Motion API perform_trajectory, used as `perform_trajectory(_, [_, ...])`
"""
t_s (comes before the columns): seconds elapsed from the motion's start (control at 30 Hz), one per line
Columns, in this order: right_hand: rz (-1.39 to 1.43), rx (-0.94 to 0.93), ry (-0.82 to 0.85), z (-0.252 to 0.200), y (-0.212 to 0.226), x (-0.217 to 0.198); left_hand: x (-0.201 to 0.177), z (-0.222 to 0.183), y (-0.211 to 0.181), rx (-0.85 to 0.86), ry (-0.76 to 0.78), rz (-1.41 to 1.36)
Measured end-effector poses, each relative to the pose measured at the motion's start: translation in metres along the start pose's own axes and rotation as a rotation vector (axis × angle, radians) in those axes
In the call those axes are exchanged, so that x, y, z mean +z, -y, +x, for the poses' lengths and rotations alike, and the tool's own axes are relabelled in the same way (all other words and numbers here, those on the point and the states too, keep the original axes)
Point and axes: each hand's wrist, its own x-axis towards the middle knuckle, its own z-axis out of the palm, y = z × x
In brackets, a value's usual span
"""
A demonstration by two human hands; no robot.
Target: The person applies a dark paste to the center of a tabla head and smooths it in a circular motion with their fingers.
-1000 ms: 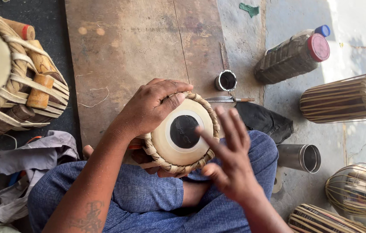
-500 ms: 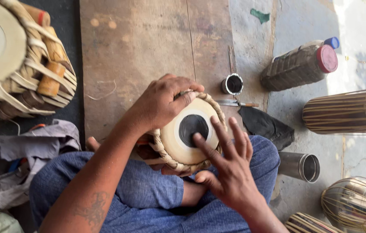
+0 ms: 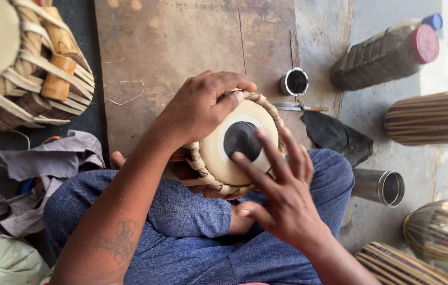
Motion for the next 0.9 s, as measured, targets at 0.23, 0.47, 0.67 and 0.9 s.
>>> perform_trajectory(0.23, [-0.002,0.077,-0.005,0.022,-0.012,-0.003,-0.001,-0.001,-0.001,-0.005,0.004,-0.007])
perform_trajectory(0.47, [0.003,0.003,0.013,0.006,0.002,0.0,0.001,0.0,0.002,0.04,-0.001,0.007])
perform_trajectory(0.67, [-0.041,0.074,-0.006,0.028,-0.01,-0.005,-0.002,-0.002,-0.002,0.04,-0.018,-0.021])
perform_trajectory(0.9, [-0.008,0.018,0.019,0.005,0.002,-0.004,0.001,-0.001,0.004,0.071,-0.037,-0.021])
